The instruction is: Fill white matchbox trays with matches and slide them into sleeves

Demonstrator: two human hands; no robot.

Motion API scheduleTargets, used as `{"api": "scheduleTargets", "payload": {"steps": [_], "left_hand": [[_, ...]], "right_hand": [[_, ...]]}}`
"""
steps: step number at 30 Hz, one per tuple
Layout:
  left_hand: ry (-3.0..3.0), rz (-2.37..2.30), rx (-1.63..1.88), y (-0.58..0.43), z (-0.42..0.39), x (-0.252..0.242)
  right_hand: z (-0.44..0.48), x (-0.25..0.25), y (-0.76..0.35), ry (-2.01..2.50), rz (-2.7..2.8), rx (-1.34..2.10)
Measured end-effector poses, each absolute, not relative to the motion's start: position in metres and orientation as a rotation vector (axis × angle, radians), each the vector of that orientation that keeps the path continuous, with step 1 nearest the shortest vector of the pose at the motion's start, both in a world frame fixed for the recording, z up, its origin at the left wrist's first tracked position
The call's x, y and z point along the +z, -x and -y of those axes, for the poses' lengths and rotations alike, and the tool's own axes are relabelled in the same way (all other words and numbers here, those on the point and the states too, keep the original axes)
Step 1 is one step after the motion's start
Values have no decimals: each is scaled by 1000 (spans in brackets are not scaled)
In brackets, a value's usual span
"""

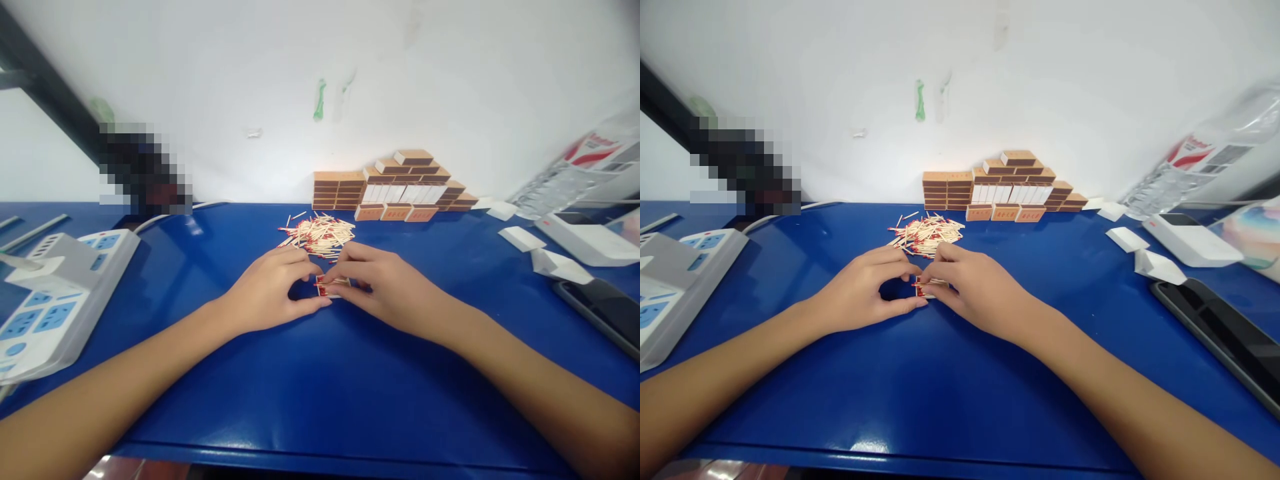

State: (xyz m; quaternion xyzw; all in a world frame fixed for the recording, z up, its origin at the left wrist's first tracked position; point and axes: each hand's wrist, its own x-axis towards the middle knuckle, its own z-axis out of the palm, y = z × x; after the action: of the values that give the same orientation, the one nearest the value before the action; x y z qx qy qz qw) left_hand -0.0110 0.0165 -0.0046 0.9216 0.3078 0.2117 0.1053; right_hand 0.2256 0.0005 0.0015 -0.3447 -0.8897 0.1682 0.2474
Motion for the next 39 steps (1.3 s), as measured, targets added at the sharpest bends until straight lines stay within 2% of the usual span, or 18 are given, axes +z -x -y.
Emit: {"api": "scheduleTargets", "payload": {"steps": [18,29,39], "left_hand": [[-2726,-894,605,11,-16,-4],[-2690,-907,635,13,-16,-4],[-2709,-893,624,13,-16,-5]], "right_hand": [[1,1,-217,1013,2436,511],[-4,7,-233,1127,2503,380],[2,6,-220,1021,2410,474]]}}
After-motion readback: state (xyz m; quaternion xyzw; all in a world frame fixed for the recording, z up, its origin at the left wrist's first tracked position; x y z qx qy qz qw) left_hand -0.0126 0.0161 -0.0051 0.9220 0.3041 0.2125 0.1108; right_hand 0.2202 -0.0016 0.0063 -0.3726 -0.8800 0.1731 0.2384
